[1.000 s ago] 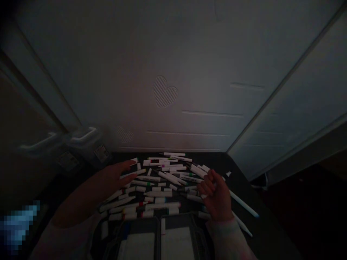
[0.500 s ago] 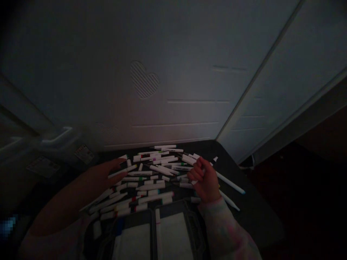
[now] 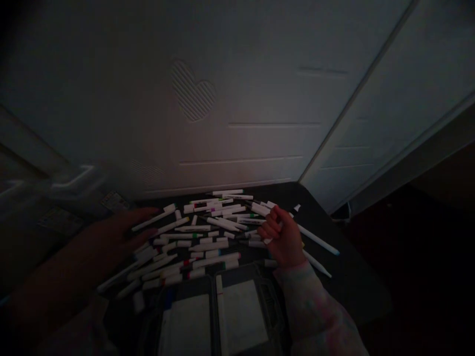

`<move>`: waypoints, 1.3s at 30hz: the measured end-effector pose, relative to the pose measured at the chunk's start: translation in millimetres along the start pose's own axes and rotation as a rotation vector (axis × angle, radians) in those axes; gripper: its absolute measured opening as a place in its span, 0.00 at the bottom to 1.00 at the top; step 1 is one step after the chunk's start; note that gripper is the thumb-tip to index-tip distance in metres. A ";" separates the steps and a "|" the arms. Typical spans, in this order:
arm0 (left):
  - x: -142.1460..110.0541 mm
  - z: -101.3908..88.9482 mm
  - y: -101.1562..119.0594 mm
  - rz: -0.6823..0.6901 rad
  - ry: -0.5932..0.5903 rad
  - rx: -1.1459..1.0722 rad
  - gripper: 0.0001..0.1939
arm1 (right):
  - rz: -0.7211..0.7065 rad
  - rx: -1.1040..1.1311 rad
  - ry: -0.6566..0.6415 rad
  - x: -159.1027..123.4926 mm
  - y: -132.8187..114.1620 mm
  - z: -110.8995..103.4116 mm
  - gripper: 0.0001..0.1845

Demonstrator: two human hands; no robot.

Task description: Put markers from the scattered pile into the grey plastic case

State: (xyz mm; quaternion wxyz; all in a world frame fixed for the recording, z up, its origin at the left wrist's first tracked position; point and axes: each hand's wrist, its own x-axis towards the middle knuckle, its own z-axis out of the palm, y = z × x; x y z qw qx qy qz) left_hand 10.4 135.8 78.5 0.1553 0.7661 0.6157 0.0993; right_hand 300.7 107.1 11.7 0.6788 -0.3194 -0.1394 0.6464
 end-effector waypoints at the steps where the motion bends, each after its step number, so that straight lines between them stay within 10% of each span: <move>1: -3.4 -5.1 0.9 -0.012 0.010 0.015 0.24 | 0.004 -0.005 0.002 -0.3 0.1 0.1 0.12; 17: -10.2 -21.3 -14.2 0.009 0.073 0.134 0.12 | 0.038 -0.051 0.088 -3.0 0.8 1.4 0.11; 39: 39.4 43.3 -39.2 -0.127 -0.350 0.269 0.11 | 0.006 -0.098 0.109 -2.4 -2.2 1.6 0.11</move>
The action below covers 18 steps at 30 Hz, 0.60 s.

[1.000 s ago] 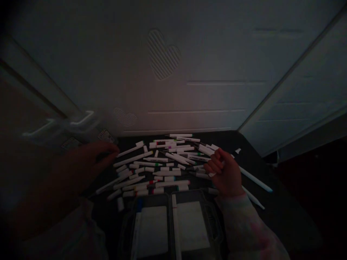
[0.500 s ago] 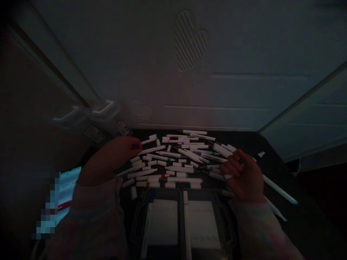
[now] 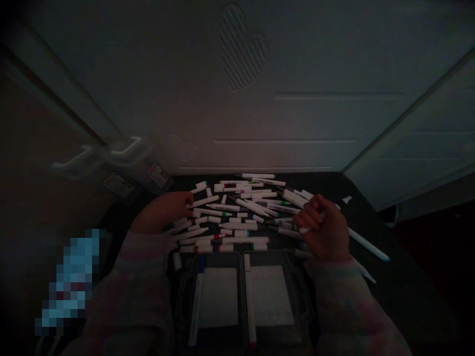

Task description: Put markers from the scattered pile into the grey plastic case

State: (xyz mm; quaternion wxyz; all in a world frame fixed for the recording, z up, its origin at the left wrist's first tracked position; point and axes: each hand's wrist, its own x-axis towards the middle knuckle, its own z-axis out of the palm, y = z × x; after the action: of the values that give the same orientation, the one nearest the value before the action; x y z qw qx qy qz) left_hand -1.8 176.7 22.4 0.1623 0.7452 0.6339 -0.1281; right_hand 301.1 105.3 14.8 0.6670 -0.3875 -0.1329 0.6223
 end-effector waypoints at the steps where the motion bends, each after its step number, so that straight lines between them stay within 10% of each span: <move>1: 0.9 0.5 0.6 -0.004 -0.014 0.004 0.11 | 0.003 0.002 -0.001 0.1 -0.4 -0.1 0.11; 18: -6.1 -1.0 34.8 0.126 -0.041 0.067 0.09 | 0.002 -0.043 -0.052 1.6 1.4 1.8 0.11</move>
State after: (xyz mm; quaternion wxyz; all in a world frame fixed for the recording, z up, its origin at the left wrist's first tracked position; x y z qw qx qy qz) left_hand 31.5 166.6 28.5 0.1578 0.7859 0.5776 -0.1540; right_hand 299.2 107.3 14.6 0.6543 -0.3858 -0.1632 0.6297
